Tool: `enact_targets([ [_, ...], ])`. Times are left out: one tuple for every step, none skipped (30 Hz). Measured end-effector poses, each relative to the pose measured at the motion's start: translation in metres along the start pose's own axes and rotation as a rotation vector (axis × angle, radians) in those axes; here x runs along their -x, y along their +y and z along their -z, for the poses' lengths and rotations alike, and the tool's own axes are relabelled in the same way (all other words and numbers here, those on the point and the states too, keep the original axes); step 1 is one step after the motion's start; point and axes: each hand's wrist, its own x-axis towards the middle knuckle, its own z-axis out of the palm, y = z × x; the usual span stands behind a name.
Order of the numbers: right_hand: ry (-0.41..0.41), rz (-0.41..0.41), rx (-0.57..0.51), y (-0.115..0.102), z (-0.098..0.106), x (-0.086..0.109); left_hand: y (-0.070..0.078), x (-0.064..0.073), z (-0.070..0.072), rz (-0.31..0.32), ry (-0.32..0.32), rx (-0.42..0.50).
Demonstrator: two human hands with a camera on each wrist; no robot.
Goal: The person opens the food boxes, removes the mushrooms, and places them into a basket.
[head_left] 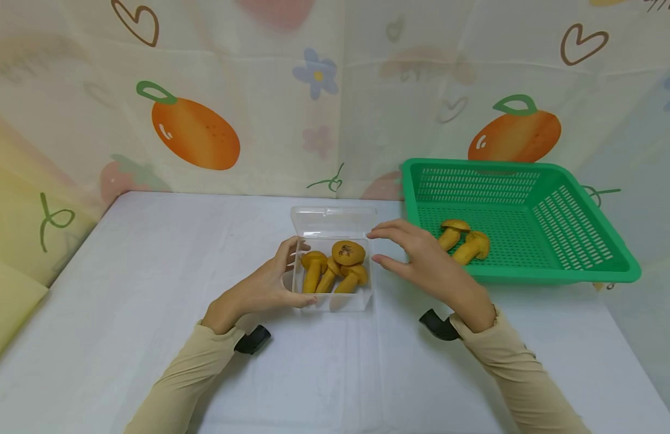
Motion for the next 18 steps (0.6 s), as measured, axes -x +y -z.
enact_targets([
  [-0.007, 0.004, 0.001, -0.001, -0.002, -0.001, 0.0, 0.0, 0.0, -0.001, 0.0, 0.001],
  [-0.016, 0.007, 0.003, -0.002, -0.004, -0.002, 0.0, 0.0, 0.0, -0.001, 0.001, 0.001],
  [-0.025, 0.007, 0.004, -0.003, -0.006, -0.003, 0.0, 0.0, 0.0, 0.0, 0.001, 0.0],
  [-0.034, 0.007, 0.004, -0.004, -0.007, -0.004, 0.0, 0.0, 0.0, 0.0, 0.0, 0.0],
  [-0.043, 0.003, 0.004, -0.005, -0.009, -0.005, 0.0, 0.0, 0.0, 0.001, -0.001, 0.0],
  [-0.053, -0.004, 0.005, -0.006, -0.01, -0.006, 0.0, 0.0, 0.0, 0.003, -0.003, -0.001],
  [-0.061, -0.01, 0.004, -0.008, -0.012, -0.006, 0.001, 0.0, 0.0, 0.005, -0.005, 0.001],
  [-0.068, -0.015, 0.005, -0.009, -0.013, -0.007, 0.001, 0.0, 0.0, 0.006, -0.006, 0.001],
  [-0.074, -0.02, 0.006, -0.01, -0.014, -0.008, 0.001, 0.0, 0.001, 0.007, -0.007, 0.002],
  [-0.079, -0.023, 0.008, -0.011, -0.016, -0.009, 0.001, 0.0, 0.001, 0.007, -0.008, 0.002],
  [-0.084, -0.026, 0.007, -0.011, -0.017, -0.009, 0.0, 0.0, 0.001, 0.007, -0.008, 0.001],
  [-0.091, -0.028, 0.008, -0.012, -0.019, -0.01, 0.0, 0.0, 0.001, 0.008, -0.009, 0.001],
  [-0.098, -0.029, 0.006, -0.012, -0.021, -0.011, 0.0, 0.0, 0.001, 0.007, -0.008, 0.0],
  [-0.107, -0.033, 0.001, -0.012, -0.023, -0.012, 0.0, 0.0, 0.001, 0.006, -0.007, -0.002],
  [-0.116, -0.037, -0.004, -0.012, -0.025, -0.013, 0.0, 0.0, 0.001, 0.004, -0.007, -0.003],
  [-0.128, -0.041, -0.007, -0.012, -0.027, -0.014, 0.0, 0.0, 0.001, 0.004, -0.006, -0.004],
  [-0.14, -0.045, -0.012, -0.012, -0.029, -0.015, 0.0, 0.0, 0.001, 0.004, -0.006, -0.003],
  [-0.15, -0.053, -0.017, -0.012, -0.032, -0.016, 0.0, 0.0, 0.001, 0.004, -0.006, -0.002],
])
